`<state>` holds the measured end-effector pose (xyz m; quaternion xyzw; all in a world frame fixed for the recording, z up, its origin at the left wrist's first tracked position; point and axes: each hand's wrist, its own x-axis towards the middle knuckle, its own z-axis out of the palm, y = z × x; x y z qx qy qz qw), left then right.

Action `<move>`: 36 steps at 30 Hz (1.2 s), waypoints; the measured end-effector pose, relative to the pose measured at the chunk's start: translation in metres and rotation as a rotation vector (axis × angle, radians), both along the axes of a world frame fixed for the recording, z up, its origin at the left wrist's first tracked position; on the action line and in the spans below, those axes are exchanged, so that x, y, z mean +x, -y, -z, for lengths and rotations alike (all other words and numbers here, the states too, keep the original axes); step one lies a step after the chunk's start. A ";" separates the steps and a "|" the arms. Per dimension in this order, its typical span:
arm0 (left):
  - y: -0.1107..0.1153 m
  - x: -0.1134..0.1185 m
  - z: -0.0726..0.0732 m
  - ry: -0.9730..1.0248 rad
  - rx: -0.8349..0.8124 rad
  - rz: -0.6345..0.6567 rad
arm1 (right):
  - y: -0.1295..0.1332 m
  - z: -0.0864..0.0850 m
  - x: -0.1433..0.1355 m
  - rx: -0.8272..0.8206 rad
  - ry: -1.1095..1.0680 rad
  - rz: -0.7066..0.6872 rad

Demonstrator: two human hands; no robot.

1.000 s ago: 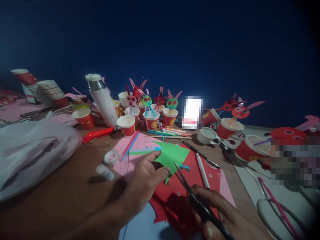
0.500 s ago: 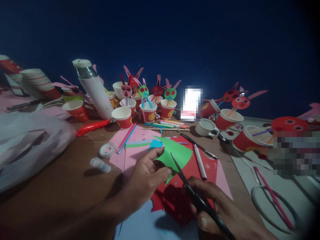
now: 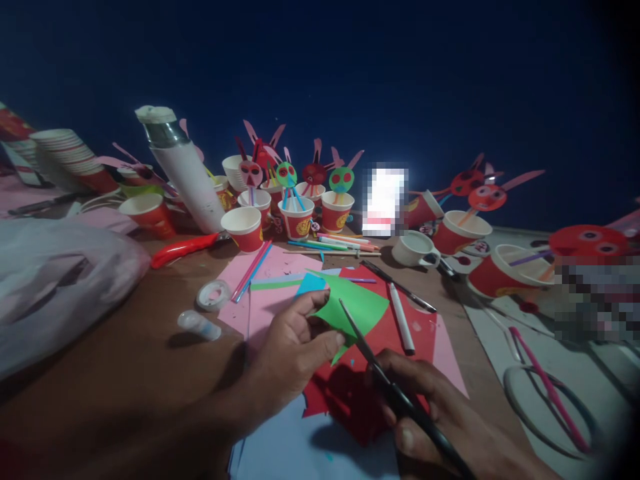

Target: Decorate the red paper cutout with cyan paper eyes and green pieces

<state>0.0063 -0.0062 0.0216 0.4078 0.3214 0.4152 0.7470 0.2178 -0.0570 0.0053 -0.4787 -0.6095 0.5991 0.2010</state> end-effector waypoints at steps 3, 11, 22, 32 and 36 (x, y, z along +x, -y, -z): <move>0.000 0.001 -0.001 0.004 -0.011 0.003 | -0.001 -0.002 -0.002 0.018 -0.016 -0.009; -0.001 0.001 0.002 0.001 -0.018 -0.006 | -0.001 0.000 -0.004 0.012 -0.035 -0.010; -0.002 0.000 0.003 -0.008 -0.004 -0.017 | -0.002 -0.002 -0.008 -0.001 -0.049 0.018; -0.004 0.001 0.000 0.008 -0.037 -0.024 | -0.001 0.004 -0.005 -0.015 -0.098 0.011; -0.004 0.001 0.001 -0.010 -0.038 -0.028 | -0.001 0.004 -0.006 -0.028 -0.127 0.007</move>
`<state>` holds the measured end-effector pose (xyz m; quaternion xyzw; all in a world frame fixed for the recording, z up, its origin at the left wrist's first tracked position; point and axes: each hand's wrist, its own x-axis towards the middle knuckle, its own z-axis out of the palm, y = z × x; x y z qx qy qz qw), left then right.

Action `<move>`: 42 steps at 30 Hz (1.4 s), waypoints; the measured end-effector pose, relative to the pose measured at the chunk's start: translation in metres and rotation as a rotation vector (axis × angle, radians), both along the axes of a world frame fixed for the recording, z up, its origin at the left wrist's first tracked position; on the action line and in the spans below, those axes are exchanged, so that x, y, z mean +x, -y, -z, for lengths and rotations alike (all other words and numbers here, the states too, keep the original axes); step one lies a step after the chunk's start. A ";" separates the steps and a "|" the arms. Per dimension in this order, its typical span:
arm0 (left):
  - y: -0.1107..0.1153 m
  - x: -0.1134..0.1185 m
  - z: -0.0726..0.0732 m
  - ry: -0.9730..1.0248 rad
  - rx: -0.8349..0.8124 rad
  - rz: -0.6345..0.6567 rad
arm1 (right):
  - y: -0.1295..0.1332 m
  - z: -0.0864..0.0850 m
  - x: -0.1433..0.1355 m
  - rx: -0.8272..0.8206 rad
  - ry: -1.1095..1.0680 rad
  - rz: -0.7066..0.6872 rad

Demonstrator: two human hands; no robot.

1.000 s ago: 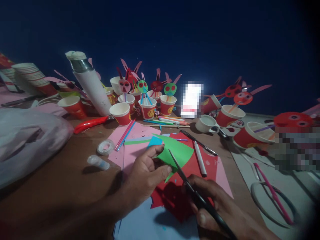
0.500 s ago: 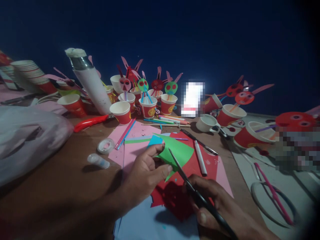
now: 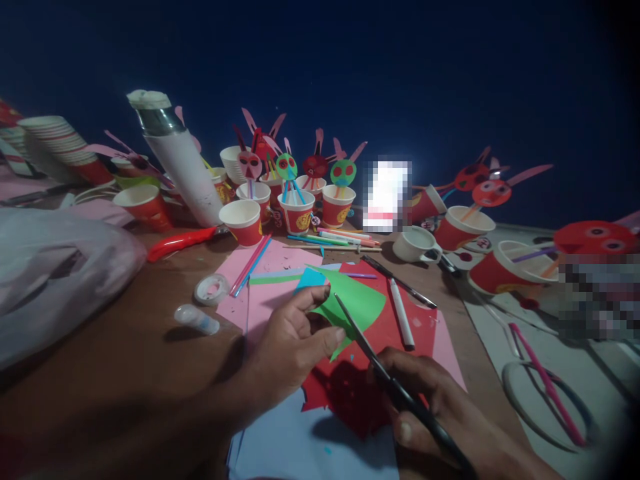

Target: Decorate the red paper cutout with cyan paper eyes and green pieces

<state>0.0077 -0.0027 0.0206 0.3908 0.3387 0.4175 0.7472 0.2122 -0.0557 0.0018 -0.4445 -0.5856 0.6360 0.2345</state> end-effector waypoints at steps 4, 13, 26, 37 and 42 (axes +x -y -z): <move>0.002 -0.001 0.000 0.013 -0.005 -0.001 | 0.000 0.001 0.000 0.015 0.007 0.007; 0.001 -0.001 -0.001 -0.013 0.002 -0.009 | -0.002 0.001 -0.004 0.007 -0.019 0.031; 0.000 -0.002 0.000 -0.002 0.013 -0.007 | 0.000 0.011 0.001 0.103 0.032 0.045; 0.000 -0.002 -0.001 0.003 -0.019 0.007 | 0.000 0.013 0.000 0.074 0.000 0.066; 0.000 -0.003 0.002 -0.003 -0.021 0.018 | 0.000 0.015 0.001 0.079 -0.012 0.072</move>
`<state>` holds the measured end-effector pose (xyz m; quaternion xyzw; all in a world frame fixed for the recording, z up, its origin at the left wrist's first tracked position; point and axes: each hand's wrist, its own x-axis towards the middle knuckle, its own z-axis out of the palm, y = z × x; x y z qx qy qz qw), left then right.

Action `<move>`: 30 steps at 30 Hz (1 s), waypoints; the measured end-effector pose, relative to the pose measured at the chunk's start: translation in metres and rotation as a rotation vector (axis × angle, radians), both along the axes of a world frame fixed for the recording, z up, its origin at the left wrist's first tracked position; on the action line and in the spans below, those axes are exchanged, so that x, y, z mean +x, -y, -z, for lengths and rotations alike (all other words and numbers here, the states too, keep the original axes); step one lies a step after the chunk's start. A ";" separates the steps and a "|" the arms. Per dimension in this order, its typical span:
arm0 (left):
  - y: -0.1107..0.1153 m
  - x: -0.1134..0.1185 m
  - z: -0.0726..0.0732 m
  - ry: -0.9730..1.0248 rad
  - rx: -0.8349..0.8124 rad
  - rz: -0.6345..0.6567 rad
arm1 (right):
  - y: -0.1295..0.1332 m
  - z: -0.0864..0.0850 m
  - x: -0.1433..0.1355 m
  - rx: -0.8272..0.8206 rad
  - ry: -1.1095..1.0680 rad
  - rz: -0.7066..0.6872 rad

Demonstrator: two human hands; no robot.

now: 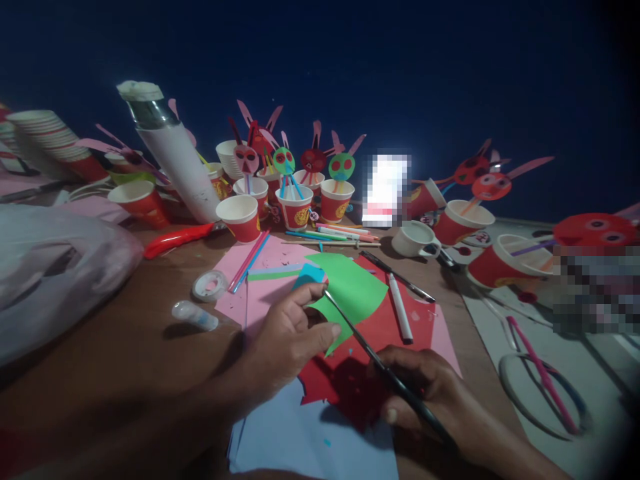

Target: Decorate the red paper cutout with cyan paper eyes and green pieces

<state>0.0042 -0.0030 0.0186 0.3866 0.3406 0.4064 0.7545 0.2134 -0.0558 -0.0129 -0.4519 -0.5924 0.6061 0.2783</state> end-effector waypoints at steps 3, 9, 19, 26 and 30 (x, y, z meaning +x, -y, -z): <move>0.001 0.000 0.000 -0.009 0.004 0.005 | 0.000 0.002 0.001 0.031 0.026 0.000; 0.000 -0.001 0.001 -0.028 0.011 0.006 | -0.003 0.000 -0.002 0.040 0.021 -0.002; -0.007 -0.003 0.003 -0.081 0.008 -0.016 | -0.007 -0.005 -0.006 -0.045 -0.004 -0.029; -0.013 -0.003 0.005 -0.098 -0.057 -0.157 | -0.008 -0.004 0.002 -0.100 0.045 -0.084; -0.018 -0.006 0.002 -0.096 -0.052 -0.272 | -0.006 -0.006 0.015 -0.179 0.061 -0.155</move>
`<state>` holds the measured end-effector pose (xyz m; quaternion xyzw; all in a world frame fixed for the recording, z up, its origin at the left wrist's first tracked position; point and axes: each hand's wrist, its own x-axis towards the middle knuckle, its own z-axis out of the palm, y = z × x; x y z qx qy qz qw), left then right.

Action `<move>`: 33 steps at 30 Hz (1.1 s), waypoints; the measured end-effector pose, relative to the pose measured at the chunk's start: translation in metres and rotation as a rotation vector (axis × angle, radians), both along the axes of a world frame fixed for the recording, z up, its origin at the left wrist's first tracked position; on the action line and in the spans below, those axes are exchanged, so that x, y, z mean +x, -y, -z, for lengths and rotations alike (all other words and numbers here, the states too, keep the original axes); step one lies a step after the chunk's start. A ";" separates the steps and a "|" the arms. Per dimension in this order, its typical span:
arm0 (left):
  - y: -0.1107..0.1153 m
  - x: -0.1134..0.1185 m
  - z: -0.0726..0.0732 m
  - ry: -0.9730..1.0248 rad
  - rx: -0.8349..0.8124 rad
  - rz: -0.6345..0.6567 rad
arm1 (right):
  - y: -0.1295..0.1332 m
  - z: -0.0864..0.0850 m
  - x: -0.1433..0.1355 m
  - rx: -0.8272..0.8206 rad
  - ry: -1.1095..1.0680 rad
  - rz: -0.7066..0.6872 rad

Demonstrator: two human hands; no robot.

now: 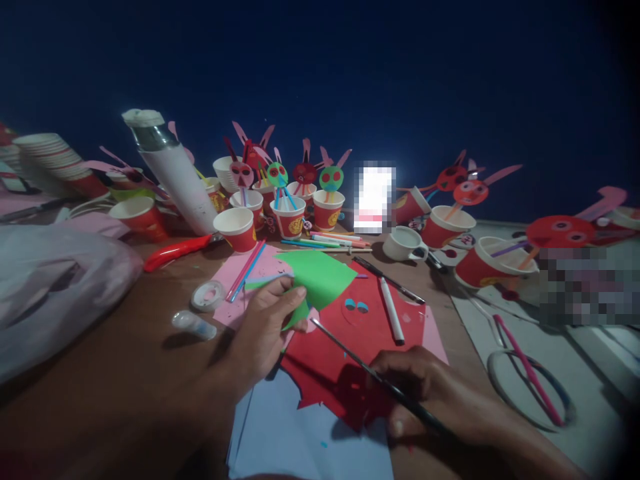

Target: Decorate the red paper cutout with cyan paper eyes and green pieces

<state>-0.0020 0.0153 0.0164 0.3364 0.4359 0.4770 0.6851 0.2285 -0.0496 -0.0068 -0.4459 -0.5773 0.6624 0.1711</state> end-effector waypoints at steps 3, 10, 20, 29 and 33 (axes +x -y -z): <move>-0.001 -0.001 -0.001 0.015 0.027 -0.009 | 0.001 -0.001 0.008 0.088 -0.029 0.102; 0.006 0.006 0.002 -0.004 0.065 0.104 | -0.014 0.017 0.003 0.337 -0.302 0.357; 0.018 0.014 0.006 -0.055 0.006 0.204 | -0.007 -0.005 0.000 0.541 0.156 0.687; 0.008 0.006 0.007 0.059 0.073 0.100 | -0.029 -0.006 0.049 0.811 1.107 0.508; 0.005 0.005 0.007 0.088 0.074 0.057 | -0.033 0.001 0.071 0.786 1.283 0.400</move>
